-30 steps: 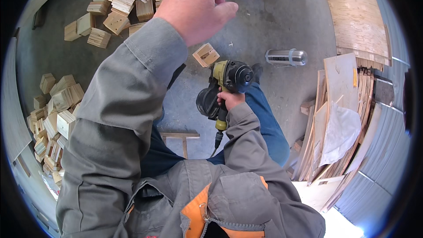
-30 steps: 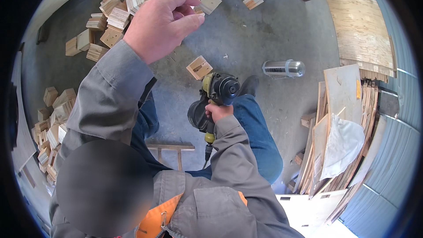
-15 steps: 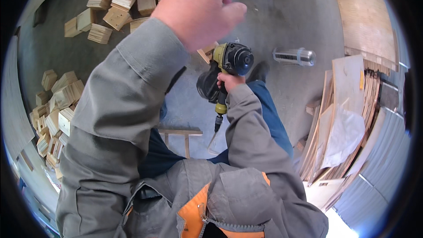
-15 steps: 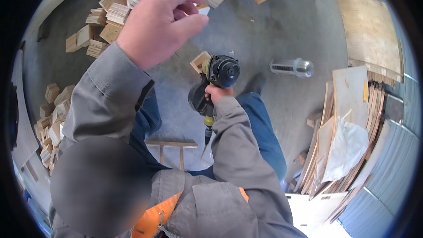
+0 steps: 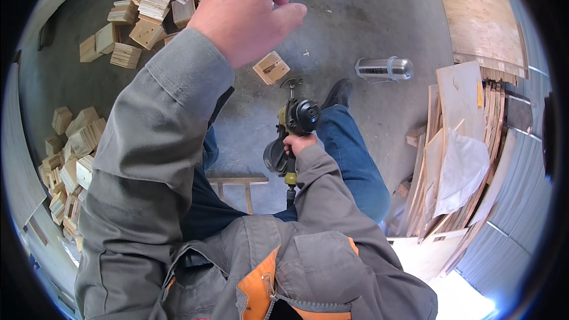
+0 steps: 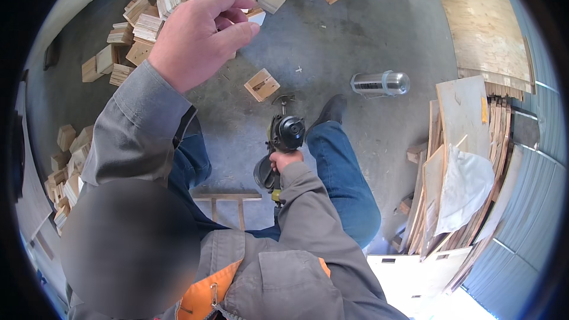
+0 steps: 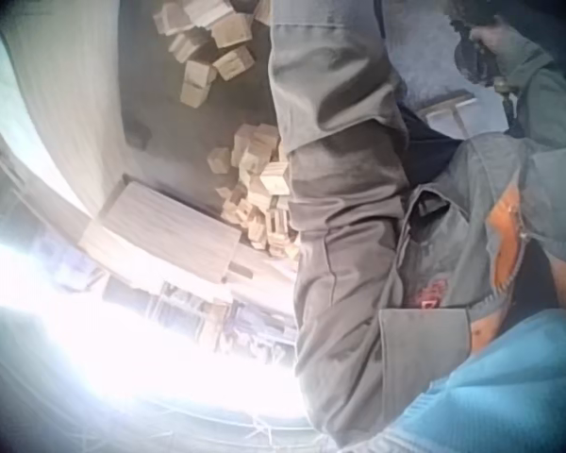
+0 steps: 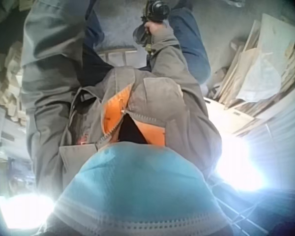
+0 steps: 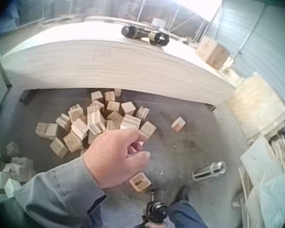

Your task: The person sits on the floor and repeatedly picks up small wooden blocks, places them on a small wooden stand, and uses a nail gun to drive nails into them. The person occasionally uses a hammer to tap the blocks. Finished blocks are placed in a pile.

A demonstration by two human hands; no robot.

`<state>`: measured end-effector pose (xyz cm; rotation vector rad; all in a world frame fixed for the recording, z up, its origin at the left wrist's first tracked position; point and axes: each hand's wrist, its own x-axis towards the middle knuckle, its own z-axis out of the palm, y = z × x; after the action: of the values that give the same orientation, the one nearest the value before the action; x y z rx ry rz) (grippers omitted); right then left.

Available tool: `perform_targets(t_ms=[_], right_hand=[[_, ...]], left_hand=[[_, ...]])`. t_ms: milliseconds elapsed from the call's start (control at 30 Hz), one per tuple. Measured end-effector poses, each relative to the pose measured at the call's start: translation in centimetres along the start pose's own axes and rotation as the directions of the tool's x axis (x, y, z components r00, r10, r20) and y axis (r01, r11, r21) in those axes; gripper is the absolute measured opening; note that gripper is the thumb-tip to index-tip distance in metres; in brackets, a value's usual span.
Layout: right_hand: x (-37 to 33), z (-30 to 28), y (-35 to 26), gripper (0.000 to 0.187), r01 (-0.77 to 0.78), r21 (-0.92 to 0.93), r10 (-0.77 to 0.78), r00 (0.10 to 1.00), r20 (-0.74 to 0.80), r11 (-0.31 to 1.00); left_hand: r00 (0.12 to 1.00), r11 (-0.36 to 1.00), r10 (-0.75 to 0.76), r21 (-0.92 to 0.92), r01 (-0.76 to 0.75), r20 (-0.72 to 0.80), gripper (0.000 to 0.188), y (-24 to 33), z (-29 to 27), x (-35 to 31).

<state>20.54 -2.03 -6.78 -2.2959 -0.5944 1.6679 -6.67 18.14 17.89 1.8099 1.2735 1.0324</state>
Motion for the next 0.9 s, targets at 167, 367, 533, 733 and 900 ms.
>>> perform_targets(t_ms=[167,367,533,733,900], right_hand=[[0.6,1.6,2.5,0.011,-0.149,-0.128,0.145,0.989,-0.035,0.981],[2.5,1.6,3.2,0.015,-0.128,-0.397,0.158,0.986,0.045,0.909],[5.1,2.1,6.2,0.03,-0.075,-0.425,0.077,0.997,-0.013,0.902],[4.7,2.5,6.0,0.037,0.098,-0.387,-0.151,0.983,-0.109,0.917],[2.6,0.9,3.3,0.037,0.05,-0.372,-0.098,0.989,-0.11,0.927]], left_hand=[[1.0,0.997,0.002,0.073,-0.001,-0.005,0.037,-1.4,0.2,0.0],[0.992,0.989,-0.083,0.132,0.071,0.091,0.039,-2.2,0.9,-0.2],[0.971,0.966,-0.175,0.218,0.138,0.163,0.037,-3.6,2.5,-0.6],[0.925,0.894,-0.294,0.413,0.176,0.242,0.037,-6.5,5.6,-1.5],[0.853,0.791,-0.42,0.586,0.177,0.31,0.042,-10.3,9.8,-2.3]])
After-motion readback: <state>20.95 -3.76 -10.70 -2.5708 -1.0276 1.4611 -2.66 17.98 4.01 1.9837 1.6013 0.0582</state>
